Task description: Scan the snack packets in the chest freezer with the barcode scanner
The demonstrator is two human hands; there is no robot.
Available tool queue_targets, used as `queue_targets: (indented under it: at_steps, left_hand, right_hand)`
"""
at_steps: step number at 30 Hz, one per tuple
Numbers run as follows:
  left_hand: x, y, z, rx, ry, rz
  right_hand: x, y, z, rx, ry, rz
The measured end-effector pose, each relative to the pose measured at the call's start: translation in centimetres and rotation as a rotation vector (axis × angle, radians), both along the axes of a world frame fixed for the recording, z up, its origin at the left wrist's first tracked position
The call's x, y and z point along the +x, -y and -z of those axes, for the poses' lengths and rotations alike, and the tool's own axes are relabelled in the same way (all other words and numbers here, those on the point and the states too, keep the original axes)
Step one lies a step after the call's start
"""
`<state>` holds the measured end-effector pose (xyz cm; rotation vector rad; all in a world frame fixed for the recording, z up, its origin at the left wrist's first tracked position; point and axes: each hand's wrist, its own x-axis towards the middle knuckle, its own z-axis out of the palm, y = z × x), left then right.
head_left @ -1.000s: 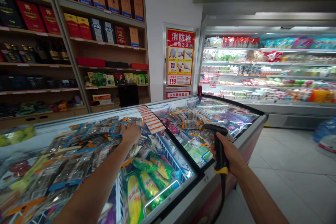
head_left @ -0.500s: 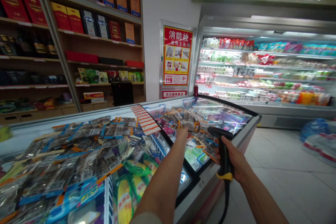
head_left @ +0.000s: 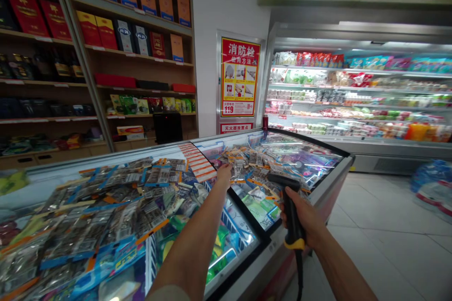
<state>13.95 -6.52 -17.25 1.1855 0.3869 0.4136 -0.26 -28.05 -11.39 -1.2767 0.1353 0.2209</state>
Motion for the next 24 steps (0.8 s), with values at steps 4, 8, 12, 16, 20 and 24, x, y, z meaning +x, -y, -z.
queue_targets:
  at_steps: [4,8,12,16,20,24]
  left_hand:
    - [-1.7,-2.4,-0.9,-0.121,0.074,0.075]
    - [-2.6,-3.7,-1.7,-0.194,0.113,0.074]
    - [-3.0,-4.0,-2.0,-0.2,0.106,0.055]
    - [-3.3,-4.2,-2.3,-0.184,0.089,0.061]
    - [-3.7,-4.6,-2.5,-0.161,0.135,0.109]
    - [-4.1,-5.5,-2.5,-0.087,0.135,0.08]
  right_hand:
    - [-2.0,-1.9,-0.1,-0.015,-0.007,-0.082]
    - [-3.4,-3.2,-0.4,-0.012,-0.005,-0.134]
    - [-4.0,-4.1,-0.8,-0.023,-0.002,-0.149]
    - [-4.3,-4.7,-1.1,-0.031,-0.007,-0.158]
    - [-4.5,-5.1,-1.4,0.008,-0.007,-0.188]
    - [-4.5,-5.3,-1.6,0.031,-0.042,-0.192]
